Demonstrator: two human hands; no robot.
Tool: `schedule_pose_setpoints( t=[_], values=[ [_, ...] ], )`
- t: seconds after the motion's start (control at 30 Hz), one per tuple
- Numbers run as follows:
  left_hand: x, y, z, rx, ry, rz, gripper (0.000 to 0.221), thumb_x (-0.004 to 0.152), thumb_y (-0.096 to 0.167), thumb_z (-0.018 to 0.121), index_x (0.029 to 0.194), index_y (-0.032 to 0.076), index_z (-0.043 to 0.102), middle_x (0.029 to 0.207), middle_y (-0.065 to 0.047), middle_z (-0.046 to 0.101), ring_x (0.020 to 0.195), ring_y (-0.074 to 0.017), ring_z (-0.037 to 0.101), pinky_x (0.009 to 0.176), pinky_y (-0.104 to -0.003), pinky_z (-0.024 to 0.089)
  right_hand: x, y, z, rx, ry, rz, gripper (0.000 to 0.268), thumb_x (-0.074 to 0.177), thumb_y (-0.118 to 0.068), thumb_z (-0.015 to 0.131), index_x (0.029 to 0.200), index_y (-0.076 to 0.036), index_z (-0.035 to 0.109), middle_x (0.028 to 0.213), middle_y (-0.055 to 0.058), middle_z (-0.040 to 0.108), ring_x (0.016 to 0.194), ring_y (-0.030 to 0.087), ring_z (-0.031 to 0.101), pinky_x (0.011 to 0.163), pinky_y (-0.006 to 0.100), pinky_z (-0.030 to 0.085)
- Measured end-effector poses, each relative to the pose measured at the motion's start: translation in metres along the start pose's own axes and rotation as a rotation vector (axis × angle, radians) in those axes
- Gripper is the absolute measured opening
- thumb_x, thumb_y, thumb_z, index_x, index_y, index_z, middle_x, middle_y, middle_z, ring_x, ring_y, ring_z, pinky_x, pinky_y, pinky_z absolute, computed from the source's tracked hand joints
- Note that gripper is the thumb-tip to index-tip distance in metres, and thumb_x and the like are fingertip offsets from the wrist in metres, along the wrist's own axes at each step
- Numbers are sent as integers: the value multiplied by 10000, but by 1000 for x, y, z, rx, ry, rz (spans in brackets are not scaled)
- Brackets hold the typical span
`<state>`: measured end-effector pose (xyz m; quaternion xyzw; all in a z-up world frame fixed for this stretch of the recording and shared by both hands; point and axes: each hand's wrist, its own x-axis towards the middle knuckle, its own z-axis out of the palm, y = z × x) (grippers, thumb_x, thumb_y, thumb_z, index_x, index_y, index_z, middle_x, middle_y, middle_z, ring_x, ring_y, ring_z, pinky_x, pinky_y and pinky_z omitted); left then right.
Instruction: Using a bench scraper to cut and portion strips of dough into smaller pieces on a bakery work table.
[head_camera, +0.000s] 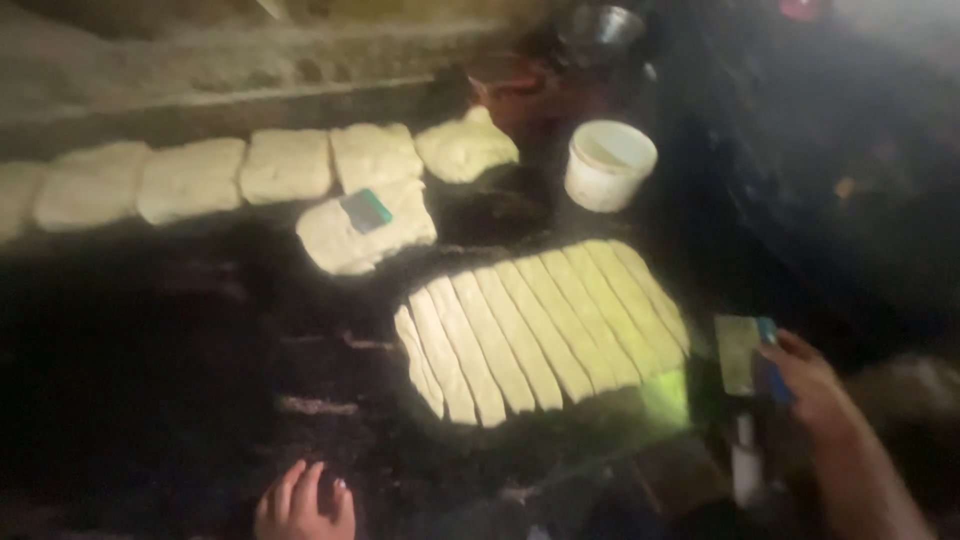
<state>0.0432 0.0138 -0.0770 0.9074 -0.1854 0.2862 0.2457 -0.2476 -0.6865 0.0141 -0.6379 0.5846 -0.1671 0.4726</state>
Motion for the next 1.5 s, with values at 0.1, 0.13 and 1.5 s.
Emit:
schedule_pose_setpoints(
  t=[0.1, 0.13, 1.5],
  values=[
    [-7, -18, 14, 125, -65, -43, 424, 673, 321, 782, 1030, 93, 763, 1180, -139, 701, 1135, -299, 679, 1045, -495, 528, 208, 131, -25, -178, 14, -218, 489, 1004, -298, 635, 1476, -203, 551, 1380, 160, 610, 1210, 328, 564, 974, 497, 459],
    [-11, -21, 15, 226, -120, -63, 465, 657, 345, 801, 1043, 87, 771, 1190, -140, 703, 1161, -304, 677, 1085, -513, 513, 285, 141, -8, -274, -9, -393, 397, 1058, -259, 545, 1423, -107, 578, 1363, 171, 633, 1211, 316, 564, 1014, 437, 448],
    [18, -11, -85, -332, 127, -321, 343, 870, 233, 783, 1165, 78, 701, 1295, -137, 632, 1316, -372, 498, 1086, -528, 406, -265, -689, 494, -277, -158, -2518, 152, 1083, -253, 651, 1197, -163, 695, 1303, 55, 685, 1189, 255, 687, 1050, 371, 567]
  ],
)
